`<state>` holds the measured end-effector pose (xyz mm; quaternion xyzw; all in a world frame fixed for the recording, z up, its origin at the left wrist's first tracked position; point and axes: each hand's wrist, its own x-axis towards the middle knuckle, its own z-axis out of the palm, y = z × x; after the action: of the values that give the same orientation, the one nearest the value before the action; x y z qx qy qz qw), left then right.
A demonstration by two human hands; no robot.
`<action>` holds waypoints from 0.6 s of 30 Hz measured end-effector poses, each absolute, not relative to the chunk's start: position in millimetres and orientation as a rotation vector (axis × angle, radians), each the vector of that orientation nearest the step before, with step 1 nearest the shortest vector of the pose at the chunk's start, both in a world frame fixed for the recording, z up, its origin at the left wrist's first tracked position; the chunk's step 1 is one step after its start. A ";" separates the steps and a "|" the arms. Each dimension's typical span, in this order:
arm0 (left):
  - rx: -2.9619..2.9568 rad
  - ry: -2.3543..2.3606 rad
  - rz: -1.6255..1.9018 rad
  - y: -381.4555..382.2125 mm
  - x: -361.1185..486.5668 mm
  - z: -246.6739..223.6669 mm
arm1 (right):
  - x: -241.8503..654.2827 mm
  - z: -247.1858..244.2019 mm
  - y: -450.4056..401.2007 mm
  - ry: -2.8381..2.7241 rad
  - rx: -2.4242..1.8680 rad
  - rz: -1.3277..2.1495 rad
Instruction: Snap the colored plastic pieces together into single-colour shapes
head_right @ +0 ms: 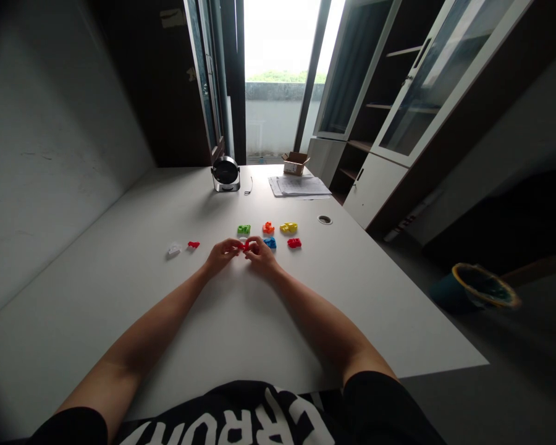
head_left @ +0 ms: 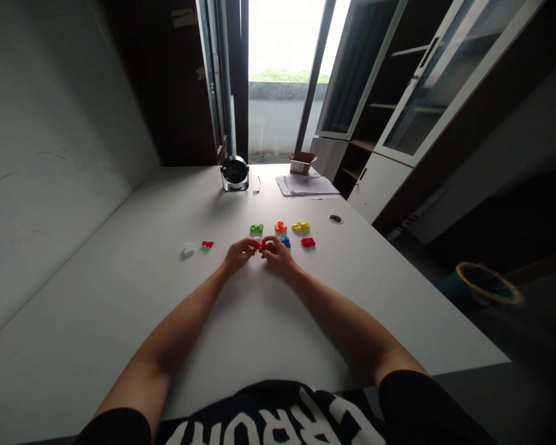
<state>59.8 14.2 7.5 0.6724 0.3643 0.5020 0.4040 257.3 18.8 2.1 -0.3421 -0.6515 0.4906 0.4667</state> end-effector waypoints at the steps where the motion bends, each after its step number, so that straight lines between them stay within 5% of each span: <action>1: 1.705 0.922 1.264 14.0 59.7 7.9 | 257.3 0.0 19.7 -1.597 -0.844 1.195; 18: 1.775 1.096 1.263 7.8 58.4 17.6 | 257.0 -4.2 20.8 -1.627 -0.875 1.125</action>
<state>58.4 7.8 17.6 0.6833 0.4221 0.4863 0.3442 257.0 20.8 -4.2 -0.3571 -0.6638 0.4592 0.4701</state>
